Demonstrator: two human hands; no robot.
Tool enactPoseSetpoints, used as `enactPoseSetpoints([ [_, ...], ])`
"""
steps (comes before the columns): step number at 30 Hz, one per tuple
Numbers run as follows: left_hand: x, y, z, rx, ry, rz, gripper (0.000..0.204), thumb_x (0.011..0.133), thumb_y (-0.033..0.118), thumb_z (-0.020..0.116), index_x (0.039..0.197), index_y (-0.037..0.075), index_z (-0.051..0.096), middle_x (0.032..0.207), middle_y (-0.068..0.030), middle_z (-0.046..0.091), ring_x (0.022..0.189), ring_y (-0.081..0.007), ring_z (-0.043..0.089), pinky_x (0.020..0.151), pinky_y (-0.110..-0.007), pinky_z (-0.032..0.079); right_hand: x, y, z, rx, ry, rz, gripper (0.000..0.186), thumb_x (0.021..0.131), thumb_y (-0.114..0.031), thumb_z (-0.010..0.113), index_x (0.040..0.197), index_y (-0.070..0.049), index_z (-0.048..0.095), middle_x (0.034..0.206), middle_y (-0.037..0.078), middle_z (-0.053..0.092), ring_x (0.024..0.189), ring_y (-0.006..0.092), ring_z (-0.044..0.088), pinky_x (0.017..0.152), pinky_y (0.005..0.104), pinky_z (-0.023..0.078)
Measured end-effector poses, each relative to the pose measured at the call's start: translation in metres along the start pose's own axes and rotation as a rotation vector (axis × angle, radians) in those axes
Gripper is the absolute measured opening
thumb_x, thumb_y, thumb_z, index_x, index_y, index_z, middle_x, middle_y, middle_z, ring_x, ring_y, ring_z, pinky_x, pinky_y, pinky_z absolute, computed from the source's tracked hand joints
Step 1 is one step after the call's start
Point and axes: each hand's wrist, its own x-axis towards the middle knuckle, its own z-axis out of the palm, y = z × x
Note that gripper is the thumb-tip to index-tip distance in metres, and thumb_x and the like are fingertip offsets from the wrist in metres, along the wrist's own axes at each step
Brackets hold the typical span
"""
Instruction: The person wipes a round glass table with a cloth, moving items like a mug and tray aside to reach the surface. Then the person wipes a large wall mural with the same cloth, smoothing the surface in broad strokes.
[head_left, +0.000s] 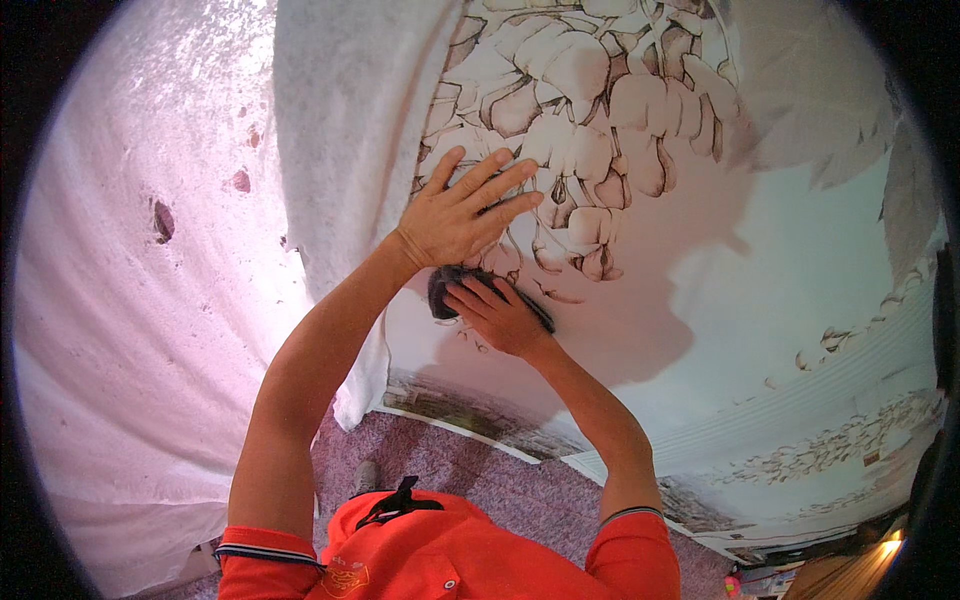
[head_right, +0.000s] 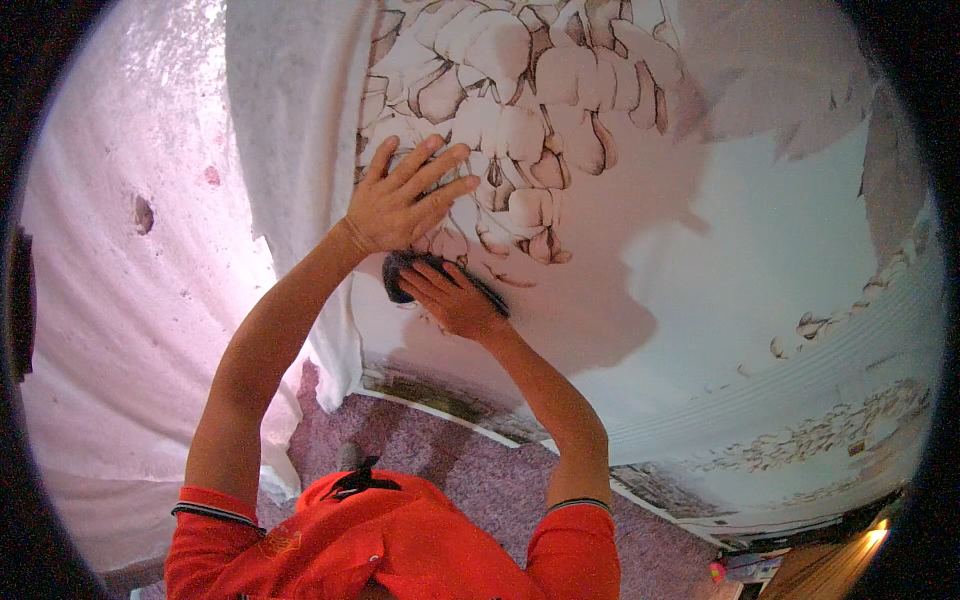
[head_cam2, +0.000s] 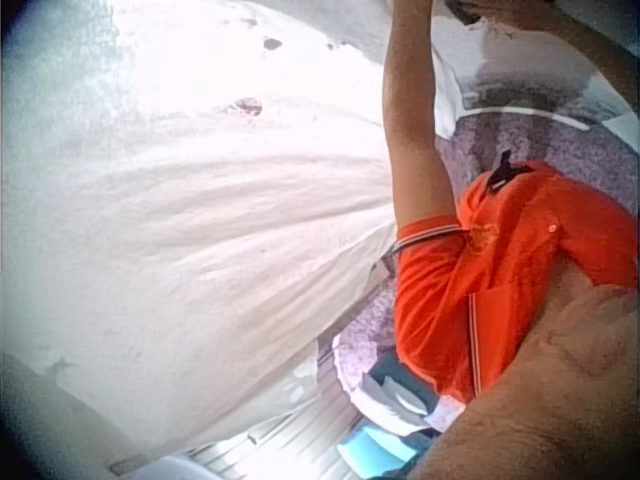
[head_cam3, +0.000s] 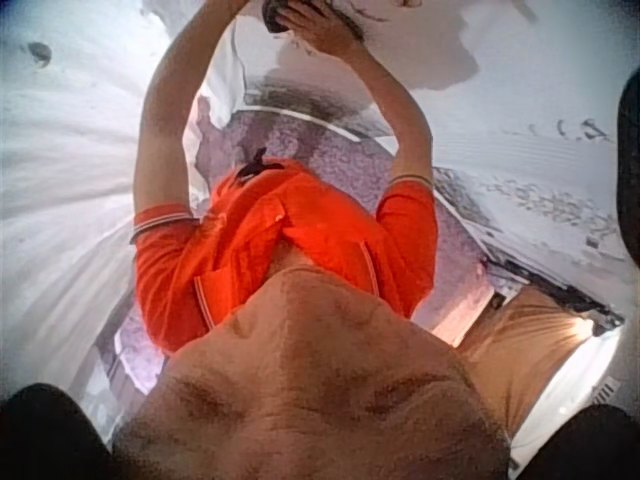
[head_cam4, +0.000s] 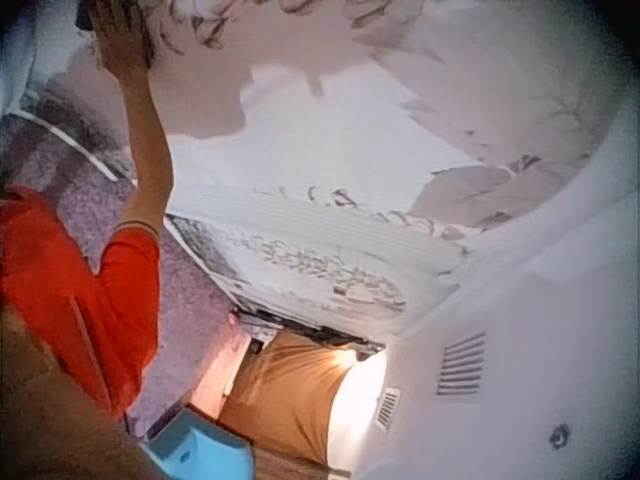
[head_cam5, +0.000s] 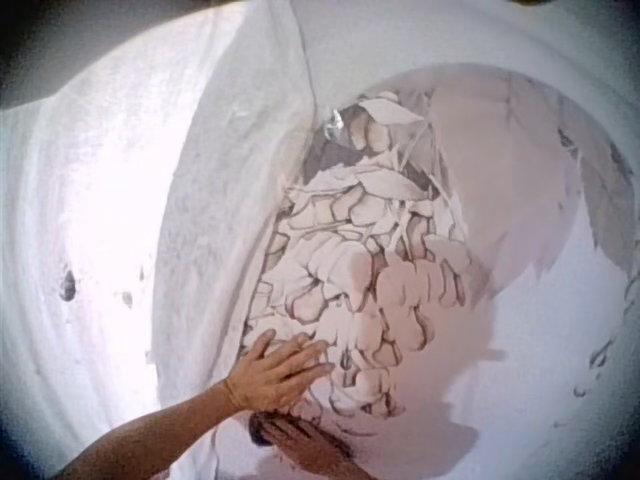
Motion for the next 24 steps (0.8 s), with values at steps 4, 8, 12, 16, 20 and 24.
enactPoseSetpoints([
  [4,0.001,-0.001,0.000,-0.049,0.056,-0.001,0.052,0.094,0.027,0.068,0.145,0.027,0.061,0.165,-0.0002,0.045,0.150,-0.0236,0.044,0.127,-0.052,0.020,-0.039,0.013,-0.013,-0.035,-0.050,-0.021,0.049,0.102,-0.034,0.060,0.150,-0.025,0.059,0.157,-0.004,0.053,0.144,0.0198,0.046,0.119,0.0478,0.029],
  [8,0.003,0.007,-0.003,-0.071,0.004,-0.029,0.054,0.093,0.026,0.068,0.146,0.028,0.060,0.164,0.0002,0.046,0.151,-0.0231,0.043,0.128,-0.052,0.019,-0.058,0.028,-0.028,-0.121,0.003,0.039,0.044,0.100,-0.033,0.064,0.144,-0.028,0.064,0.151,-0.004,0.057,0.139,0.0210,0.050,0.117,0.0501,0.031],
  [12,-0.001,0.006,0.003,-0.015,0.035,-0.036,0.055,0.091,0.026,0.068,0.146,0.029,0.060,0.164,0.0007,0.047,0.151,-0.0226,0.042,0.127,-0.054,0.019,-0.029,0.050,-0.048,-0.122,0.103,0.235,0.045,0.100,-0.033,0.063,0.144,-0.029,0.063,0.153,-0.001,0.055,0.139,0.0249,0.049,0.117,0.0570,0.028],
  [16,-0.001,0.002,-0.001,-0.008,0.004,-0.028,0.057,0.091,0.028,0.070,0.148,0.030,0.059,0.163,0.0008,0.047,0.152,-0.0229,0.041,0.127,-0.055,0.018,-0.006,0.066,-0.068,-0.178,0.261,0.440,0.043,0.097,-0.033,0.065,0.140,-0.028,0.065,0.150,0.000,0.057,0.136,0.0296,0.050,0.114,0.0602,0.029],
  [20,-0.004,0.006,0.005,0.013,0.038,-0.053,0.056,0.093,0.027,0.067,0.148,0.030,0.060,0.165,0.0018,0.046,0.153,-0.0213,0.040,0.124,-0.054,0.024,-0.024,0.049,-0.051,-0.203,0.210,0.437,0.037,0.098,-0.036,0.063,0.135,-0.029,0.068,0.147,-0.001,0.058,0.134,0.0279,0.051,0.115,0.0586,0.029],
  [24,-0.006,0.011,0.006,-0.005,0.041,-0.091,0.057,0.093,0.027,0.067,0.149,0.031,0.058,0.166,0.0025,0.044,0.153,-0.0208,0.038,0.121,-0.054,0.030,-0.049,0.043,-0.042,-0.225,0.125,0.263,0.035,0.099,-0.038,0.063,0.133,-0.032,0.070,0.146,-0.004,0.059,0.134,0.0254,0.051,0.115,0.0574,0.029],
])
